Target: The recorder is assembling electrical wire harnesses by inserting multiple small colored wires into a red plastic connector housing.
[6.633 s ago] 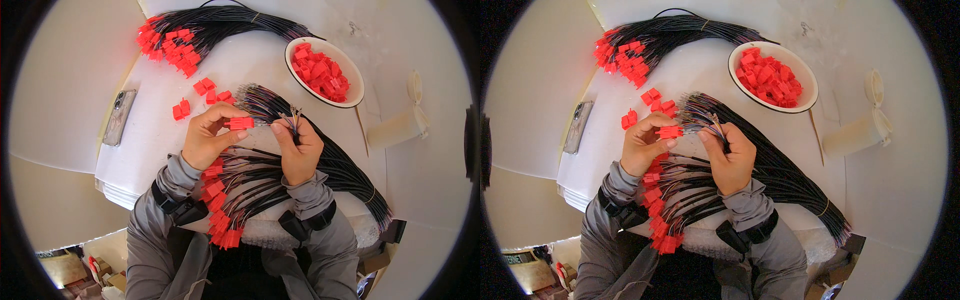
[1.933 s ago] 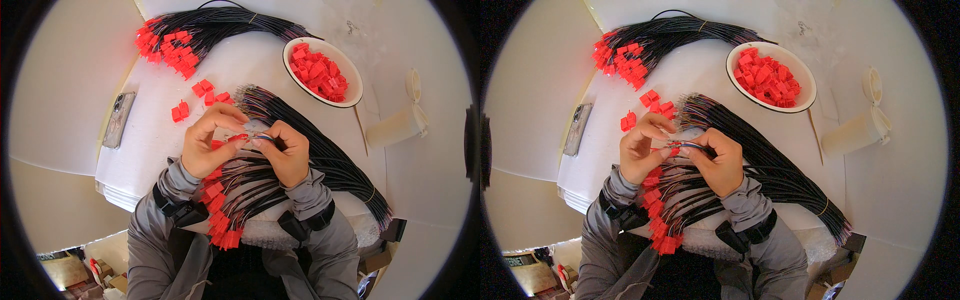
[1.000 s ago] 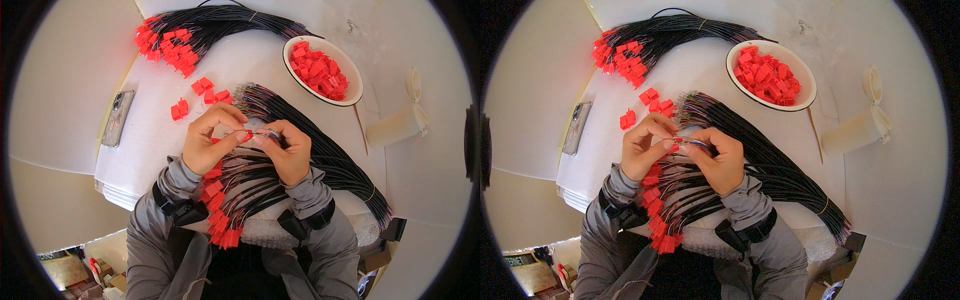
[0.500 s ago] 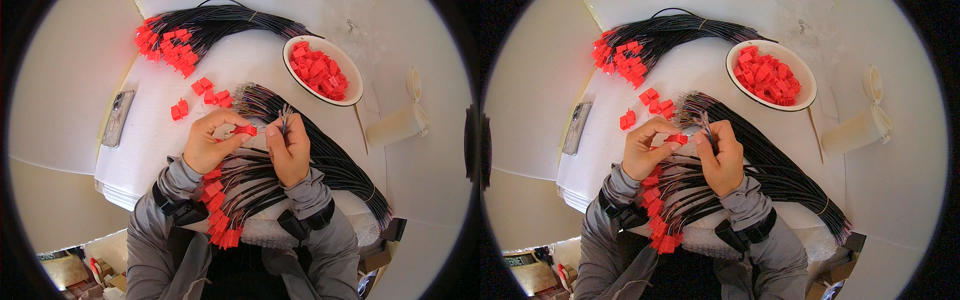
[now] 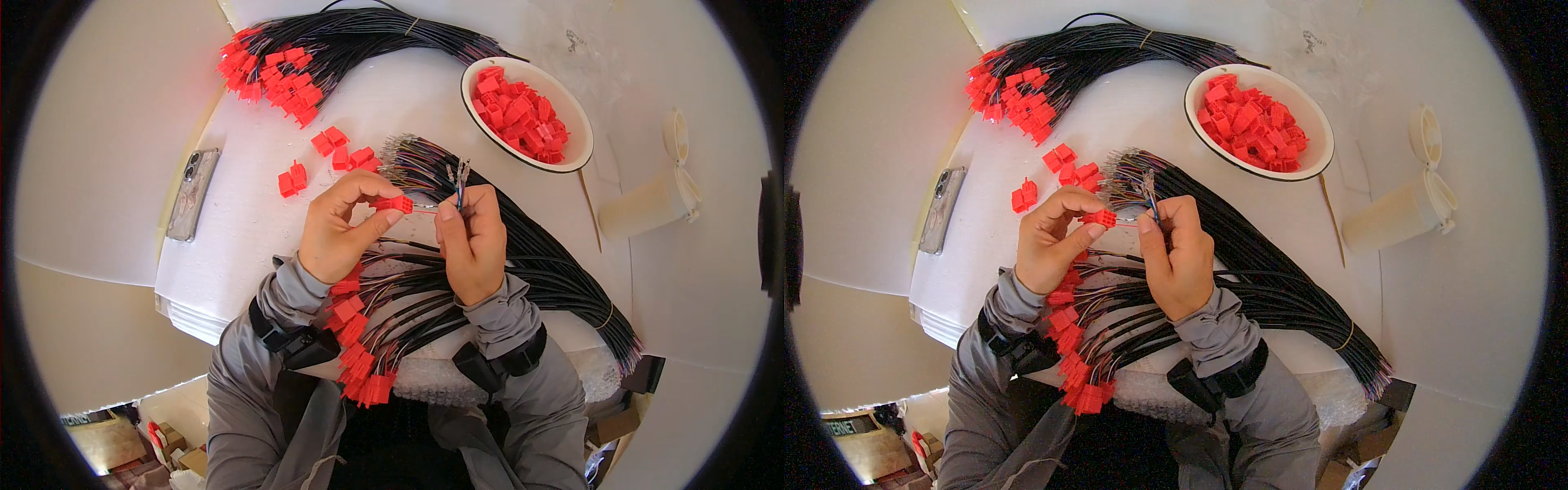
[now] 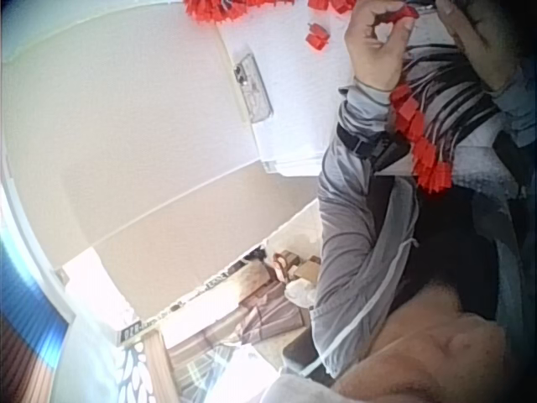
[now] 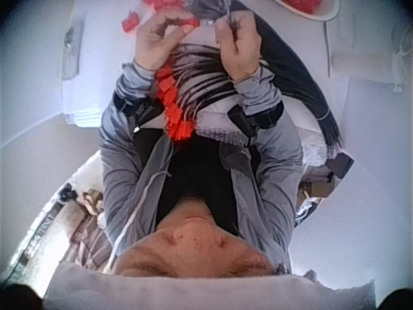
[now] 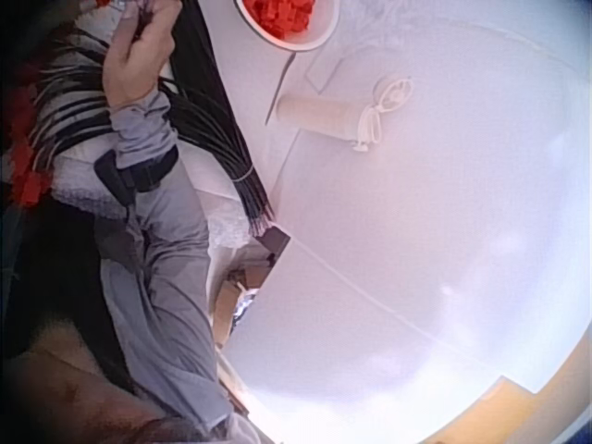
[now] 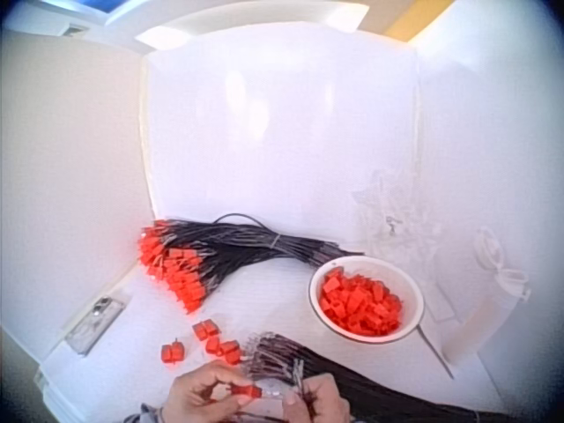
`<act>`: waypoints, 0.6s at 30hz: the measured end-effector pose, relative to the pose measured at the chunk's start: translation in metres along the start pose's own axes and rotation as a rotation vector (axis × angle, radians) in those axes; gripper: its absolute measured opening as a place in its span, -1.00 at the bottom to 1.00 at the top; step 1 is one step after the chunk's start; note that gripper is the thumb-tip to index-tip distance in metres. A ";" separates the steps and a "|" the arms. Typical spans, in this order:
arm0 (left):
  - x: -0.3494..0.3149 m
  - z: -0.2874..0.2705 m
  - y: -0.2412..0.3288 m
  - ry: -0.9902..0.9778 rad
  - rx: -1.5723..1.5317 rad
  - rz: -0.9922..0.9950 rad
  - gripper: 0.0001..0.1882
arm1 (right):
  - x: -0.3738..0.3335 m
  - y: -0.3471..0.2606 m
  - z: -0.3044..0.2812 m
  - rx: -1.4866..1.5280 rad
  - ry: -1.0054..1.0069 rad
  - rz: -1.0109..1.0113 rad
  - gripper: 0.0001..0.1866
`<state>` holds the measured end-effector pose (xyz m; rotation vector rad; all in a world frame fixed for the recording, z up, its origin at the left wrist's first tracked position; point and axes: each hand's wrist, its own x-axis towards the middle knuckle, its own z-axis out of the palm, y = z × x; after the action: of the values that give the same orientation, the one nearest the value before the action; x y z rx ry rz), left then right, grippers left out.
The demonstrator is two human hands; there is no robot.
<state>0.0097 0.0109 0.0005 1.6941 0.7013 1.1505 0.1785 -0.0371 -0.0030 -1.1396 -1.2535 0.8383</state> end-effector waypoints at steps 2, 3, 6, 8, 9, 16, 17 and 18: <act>-0.001 -0.001 -0.001 0.008 -0.001 -0.005 -0.77 | 0.000 0.001 0.001 -0.008 0.000 -0.002 -0.88; -0.001 -0.001 -0.001 0.012 -0.009 -0.006 -0.77 | 0.000 0.002 0.001 -0.017 0.002 -0.005 -0.88; 0.000 0.001 0.002 0.012 -0.042 -0.012 -0.78 | 0.001 0.000 0.001 -0.021 0.015 -0.051 -0.89; 0.000 0.001 0.003 0.015 -0.057 -0.021 -0.78 | 0.001 -0.002 0.002 -0.020 0.014 -0.051 -0.88; 0.000 0.001 0.003 0.005 -0.058 -0.020 -0.78 | 0.001 -0.004 0.002 -0.020 0.014 -0.051 -0.88; 0.000 -0.003 0.001 -0.055 -0.051 -0.019 -0.76 | 0.001 -0.004 0.001 -0.033 0.013 -0.046 -0.87; 0.000 -0.001 0.002 -0.055 -0.051 -0.019 -0.76 | 0.001 -0.005 0.001 -0.041 0.017 -0.045 -0.87; -0.001 0.001 0.002 -0.028 -0.074 -0.034 -0.76 | 0.001 -0.005 0.001 -0.048 0.021 -0.044 -0.87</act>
<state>0.0106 0.0091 0.0018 1.6276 0.6602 1.1139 0.1771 -0.0375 0.0017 -1.1529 -1.2826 0.7654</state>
